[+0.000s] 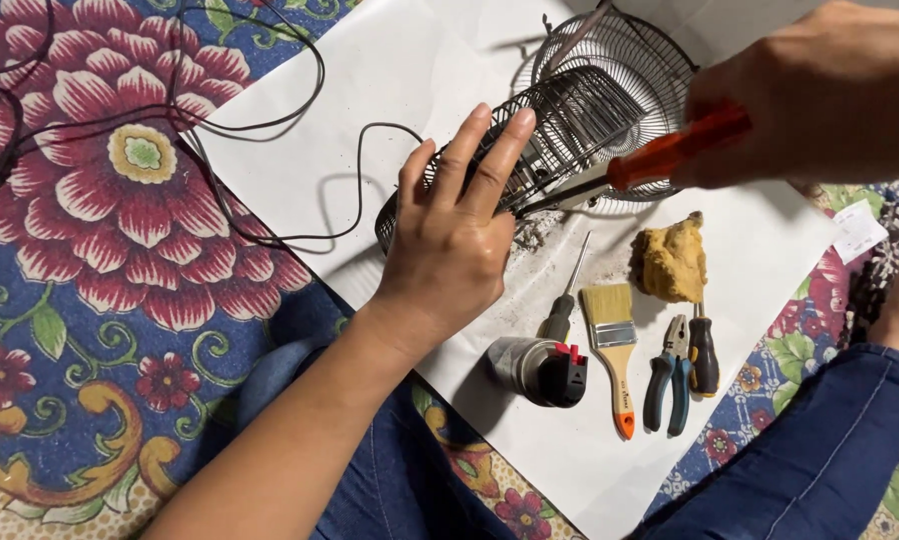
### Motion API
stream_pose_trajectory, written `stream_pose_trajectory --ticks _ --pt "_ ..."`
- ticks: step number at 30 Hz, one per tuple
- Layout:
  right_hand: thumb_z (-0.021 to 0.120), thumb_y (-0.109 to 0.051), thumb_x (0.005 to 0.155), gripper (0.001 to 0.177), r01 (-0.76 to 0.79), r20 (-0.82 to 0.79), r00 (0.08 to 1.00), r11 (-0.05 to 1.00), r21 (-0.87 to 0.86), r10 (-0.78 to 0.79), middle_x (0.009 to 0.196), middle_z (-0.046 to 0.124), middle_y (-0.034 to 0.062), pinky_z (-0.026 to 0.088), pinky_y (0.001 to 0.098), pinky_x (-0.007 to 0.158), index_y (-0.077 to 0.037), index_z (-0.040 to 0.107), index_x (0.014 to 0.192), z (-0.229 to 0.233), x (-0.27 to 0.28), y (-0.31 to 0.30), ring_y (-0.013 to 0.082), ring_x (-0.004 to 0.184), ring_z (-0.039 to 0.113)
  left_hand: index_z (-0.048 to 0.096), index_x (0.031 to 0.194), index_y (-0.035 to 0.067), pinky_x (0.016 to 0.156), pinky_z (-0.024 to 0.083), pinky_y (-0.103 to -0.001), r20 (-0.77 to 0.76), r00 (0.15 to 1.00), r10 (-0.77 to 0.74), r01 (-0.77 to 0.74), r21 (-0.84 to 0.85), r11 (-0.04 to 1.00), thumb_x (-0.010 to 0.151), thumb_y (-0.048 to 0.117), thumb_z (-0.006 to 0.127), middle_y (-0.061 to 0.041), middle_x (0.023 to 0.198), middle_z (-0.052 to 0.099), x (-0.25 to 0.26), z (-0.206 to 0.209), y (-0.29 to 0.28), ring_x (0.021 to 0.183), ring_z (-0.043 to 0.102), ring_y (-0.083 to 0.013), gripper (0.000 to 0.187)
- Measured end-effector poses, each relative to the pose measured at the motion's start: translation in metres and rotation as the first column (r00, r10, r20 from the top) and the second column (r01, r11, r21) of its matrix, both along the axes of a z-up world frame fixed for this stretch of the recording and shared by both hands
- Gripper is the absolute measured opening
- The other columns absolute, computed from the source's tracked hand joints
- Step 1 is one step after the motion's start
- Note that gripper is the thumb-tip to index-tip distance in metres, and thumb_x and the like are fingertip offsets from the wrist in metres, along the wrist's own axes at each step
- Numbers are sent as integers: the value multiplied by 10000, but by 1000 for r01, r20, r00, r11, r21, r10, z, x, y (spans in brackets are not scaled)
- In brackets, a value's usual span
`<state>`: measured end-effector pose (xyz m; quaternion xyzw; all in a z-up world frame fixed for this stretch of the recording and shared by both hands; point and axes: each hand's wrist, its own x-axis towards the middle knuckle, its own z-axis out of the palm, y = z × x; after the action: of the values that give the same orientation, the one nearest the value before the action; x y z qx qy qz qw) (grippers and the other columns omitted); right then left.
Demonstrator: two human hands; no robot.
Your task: The person disassembles a small electric fan using a screwdriver, removes screws, and cleans the internal components with a brush and spray lubricant. They then reassemble the fan parts and tighten the screws.
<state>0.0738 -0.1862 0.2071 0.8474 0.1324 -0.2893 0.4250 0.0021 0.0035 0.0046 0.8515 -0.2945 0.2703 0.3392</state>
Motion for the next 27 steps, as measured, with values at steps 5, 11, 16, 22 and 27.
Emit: stream_pose_trajectory --ticks 5,11,16,22,27 --pt "740 -525 855 401 -106 117 990 951 290 75 677 746 -41 605 226 551 -198 777 1084 -17 11 -25 87 538 742 619 618 37 1242 278 -631 20 1000 1 -1 -17 1000 889 -9 674 -137 1662 374 2 -2 4 1553 319 -377 280" --pt "742 -538 840 355 -166 61 986 969 180 158 698 740 -55 618 249 644 -269 722 1071 -19 17 -39 95 644 755 613 612 38 1235 293 -612 26 1000 11 -11 -7 1000 867 -23 673 -150 1654 386 5 1 6 1544 335 -380 269" --pt "733 -556 832 386 -255 20 966 943 215 257 736 741 -85 636 261 670 -292 694 1111 -21 22 -47 105 701 773 613 618 31 1234 302 -606 9 1000 10 -10 -24 1000 872 -23 673 -158 1655 383 8 -2 6 1543 340 -387 267" --pt "738 -554 756 447 -585 44 791 735 344 610 809 729 -113 620 300 675 -320 684 1133 -22 40 -56 128 785 765 612 611 37 1246 310 -599 9 1000 -17 18 -58 998 894 -34 666 -141 1660 393 9 -3 14 1554 337 -362 297" --pt "708 -543 820 467 -689 -22 707 695 204 707 827 700 -68 615 271 627 -329 664 1233 -28 36 -54 112 751 734 606 581 37 1235 309 -611 17 999 -33 34 -31 999 881 -53 657 -127 1649 407 7 -1 12 1546 336 -357 317"
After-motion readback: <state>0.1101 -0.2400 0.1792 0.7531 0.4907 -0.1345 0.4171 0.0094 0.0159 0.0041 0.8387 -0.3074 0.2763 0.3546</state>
